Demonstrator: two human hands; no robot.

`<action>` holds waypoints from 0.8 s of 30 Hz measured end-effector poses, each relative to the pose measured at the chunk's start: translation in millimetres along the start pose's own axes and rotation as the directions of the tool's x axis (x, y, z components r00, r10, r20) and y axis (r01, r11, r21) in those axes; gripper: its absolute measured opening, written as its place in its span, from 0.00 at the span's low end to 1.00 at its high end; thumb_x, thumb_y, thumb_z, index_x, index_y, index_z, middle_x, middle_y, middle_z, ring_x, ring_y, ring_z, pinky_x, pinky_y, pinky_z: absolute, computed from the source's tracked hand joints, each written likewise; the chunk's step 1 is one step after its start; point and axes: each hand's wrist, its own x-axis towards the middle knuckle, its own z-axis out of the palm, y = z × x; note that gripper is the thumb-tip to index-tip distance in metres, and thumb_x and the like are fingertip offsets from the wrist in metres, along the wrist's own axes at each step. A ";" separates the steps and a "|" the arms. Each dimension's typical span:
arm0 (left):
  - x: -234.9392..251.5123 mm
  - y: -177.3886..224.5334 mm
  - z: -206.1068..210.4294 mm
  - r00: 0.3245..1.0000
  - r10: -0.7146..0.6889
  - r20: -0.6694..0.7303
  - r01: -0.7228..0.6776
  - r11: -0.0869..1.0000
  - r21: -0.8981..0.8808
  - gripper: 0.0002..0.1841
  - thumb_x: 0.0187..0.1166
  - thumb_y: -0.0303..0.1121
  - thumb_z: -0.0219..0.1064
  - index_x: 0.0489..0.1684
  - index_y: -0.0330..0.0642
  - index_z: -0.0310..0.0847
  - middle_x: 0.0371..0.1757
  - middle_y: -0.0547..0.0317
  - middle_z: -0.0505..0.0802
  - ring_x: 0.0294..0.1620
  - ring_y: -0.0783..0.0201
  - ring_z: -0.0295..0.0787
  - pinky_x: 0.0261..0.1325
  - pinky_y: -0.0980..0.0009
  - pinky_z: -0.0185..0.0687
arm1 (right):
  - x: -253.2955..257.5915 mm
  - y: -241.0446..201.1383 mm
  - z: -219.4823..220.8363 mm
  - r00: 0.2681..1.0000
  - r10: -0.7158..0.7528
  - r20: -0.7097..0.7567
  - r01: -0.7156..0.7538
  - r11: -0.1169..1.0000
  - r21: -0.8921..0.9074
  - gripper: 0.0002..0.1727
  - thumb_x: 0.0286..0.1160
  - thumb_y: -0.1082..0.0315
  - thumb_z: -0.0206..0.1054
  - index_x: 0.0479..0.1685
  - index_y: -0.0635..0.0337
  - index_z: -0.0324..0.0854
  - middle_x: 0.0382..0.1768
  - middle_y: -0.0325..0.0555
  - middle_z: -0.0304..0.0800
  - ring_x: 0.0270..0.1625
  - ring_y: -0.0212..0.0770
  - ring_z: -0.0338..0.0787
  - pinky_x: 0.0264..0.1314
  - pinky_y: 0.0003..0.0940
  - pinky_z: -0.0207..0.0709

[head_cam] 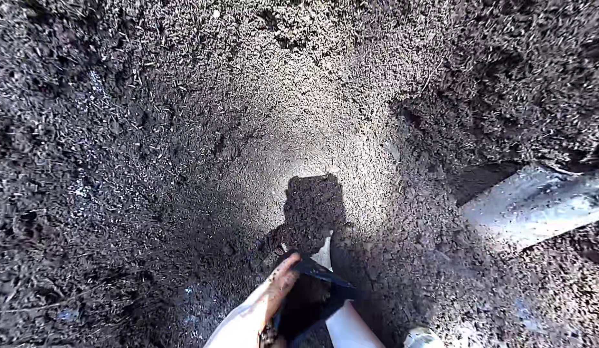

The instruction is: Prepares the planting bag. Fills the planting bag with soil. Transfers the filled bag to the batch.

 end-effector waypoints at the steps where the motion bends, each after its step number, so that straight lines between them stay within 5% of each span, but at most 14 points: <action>1: 4.3 -20.6 5.7 0.999 -0.046 -0.007 0.046 0.999 0.008 0.42 0.64 0.26 0.70 0.89 0.37 0.64 0.93 0.53 0.65 0.88 0.68 0.66 0.84 0.69 0.70 | 21.4 17.4 -25.8 0.940 -0.216 0.263 0.277 0.936 -0.220 0.30 0.96 0.67 0.32 0.93 0.68 0.39 0.91 0.67 0.48 0.91 0.52 0.57 0.90 0.44 0.57; 2: 9.0 -42.9 12.3 0.994 -0.111 -0.018 0.111 0.994 -0.007 0.44 0.61 0.27 0.71 0.89 0.39 0.65 0.93 0.55 0.65 0.89 0.67 0.65 0.85 0.67 0.69 | 51.4 30.2 -41.5 0.863 -0.330 0.382 0.447 0.852 -0.274 0.33 0.95 0.63 0.34 0.92 0.74 0.38 0.89 0.73 0.49 0.90 0.55 0.60 0.88 0.42 0.63; 3: 13.4 -63.2 19.1 0.982 -0.187 -0.029 0.187 0.982 -0.026 0.45 0.59 0.27 0.72 0.89 0.39 0.65 0.94 0.54 0.63 0.91 0.65 0.63 0.86 0.64 0.66 | 73.2 34.4 -43.7 0.858 -0.309 0.409 0.420 0.882 -0.214 0.36 0.96 0.50 0.26 0.93 0.66 0.39 0.90 0.62 0.52 0.88 0.47 0.63 0.85 0.41 0.66; 5: 17.7 -93.4 28.2 0.949 -0.311 -0.043 0.308 0.949 -0.063 0.43 0.60 0.25 0.71 0.87 0.40 0.67 0.94 0.52 0.63 0.91 0.62 0.62 0.88 0.63 0.64 | 95.9 38.0 -36.6 0.928 -0.149 0.341 0.136 0.989 0.063 0.46 0.83 0.25 0.26 0.88 0.46 0.57 0.79 0.47 0.75 0.78 0.45 0.78 0.72 0.55 0.77; 7: 16.1 -106.4 32.0 0.939 -0.345 -0.014 0.344 0.938 -0.036 0.44 0.63 0.20 0.68 0.91 0.39 0.61 0.95 0.49 0.59 0.92 0.59 0.61 0.89 0.61 0.62 | 97.3 35.2 -40.5 0.944 -0.027 0.328 -0.020 0.990 0.141 0.51 0.72 0.16 0.30 0.84 0.41 0.63 0.74 0.49 0.80 0.74 0.54 0.80 0.65 0.68 0.77; 10: 13.7 -104.1 27.4 0.948 -0.318 -0.014 0.318 0.948 -0.017 0.44 0.63 0.21 0.67 0.91 0.39 0.61 0.94 0.51 0.62 0.92 0.59 0.60 0.90 0.60 0.59 | 87.5 29.0 -49.0 0.945 -0.031 0.327 0.006 0.997 0.077 0.49 0.76 0.19 0.30 0.84 0.43 0.62 0.73 0.51 0.80 0.74 0.55 0.80 0.66 0.68 0.76; 13: 22.8 -93.6 22.7 0.957 -0.291 0.018 0.291 0.955 -0.058 0.43 0.66 0.24 0.68 0.91 0.39 0.60 0.94 0.52 0.62 0.92 0.60 0.60 0.90 0.59 0.59 | 75.1 13.7 -58.8 0.880 -0.123 0.460 0.135 0.991 0.008 0.40 0.89 0.35 0.27 0.87 0.53 0.57 0.75 0.51 0.76 0.74 0.48 0.78 0.72 0.57 0.76; 16: 36.4 -91.5 26.4 0.962 -0.263 0.073 0.269 0.958 -0.102 0.44 0.66 0.25 0.67 0.92 0.39 0.58 0.95 0.51 0.59 0.93 0.58 0.58 0.91 0.57 0.59 | 43.7 -15.2 -51.3 0.888 -0.167 0.429 0.191 0.982 -0.012 0.38 0.88 0.33 0.28 0.70 0.50 0.71 0.54 0.44 0.90 0.56 0.42 0.90 0.56 0.51 0.87; 18: 46.6 -89.8 25.1 0.956 -0.273 0.110 0.284 0.953 -0.106 0.45 0.67 0.25 0.66 0.93 0.40 0.55 0.96 0.50 0.56 0.91 0.56 0.62 0.86 0.56 0.67 | 16.4 -32.5 -44.8 0.914 -0.148 0.377 0.179 0.983 -0.048 0.42 0.85 0.28 0.25 0.68 0.49 0.72 0.50 0.44 0.90 0.52 0.41 0.91 0.52 0.48 0.87; 21: 57.9 -81.3 21.9 0.937 -0.324 0.131 0.341 0.930 -0.138 0.41 0.75 0.21 0.65 0.94 0.43 0.55 0.96 0.50 0.55 0.70 0.57 0.84 0.62 0.59 0.86 | -26.0 -42.1 -33.4 0.918 -0.110 0.381 0.137 0.989 -0.045 0.47 0.80 0.23 0.29 0.74 0.51 0.69 0.58 0.52 0.88 0.59 0.52 0.90 0.58 0.62 0.84; 24: 60.9 -77.3 25.8 0.927 -0.357 0.115 0.373 0.910 -0.183 0.40 0.76 0.20 0.65 0.93 0.45 0.55 0.94 0.49 0.60 0.54 0.59 0.90 0.52 0.61 0.88 | -54.4 -27.4 -32.2 0.873 -0.092 0.478 0.172 0.977 -0.126 0.39 0.85 0.29 0.34 0.63 0.51 0.77 0.49 0.46 0.94 0.51 0.45 0.94 0.52 0.50 0.89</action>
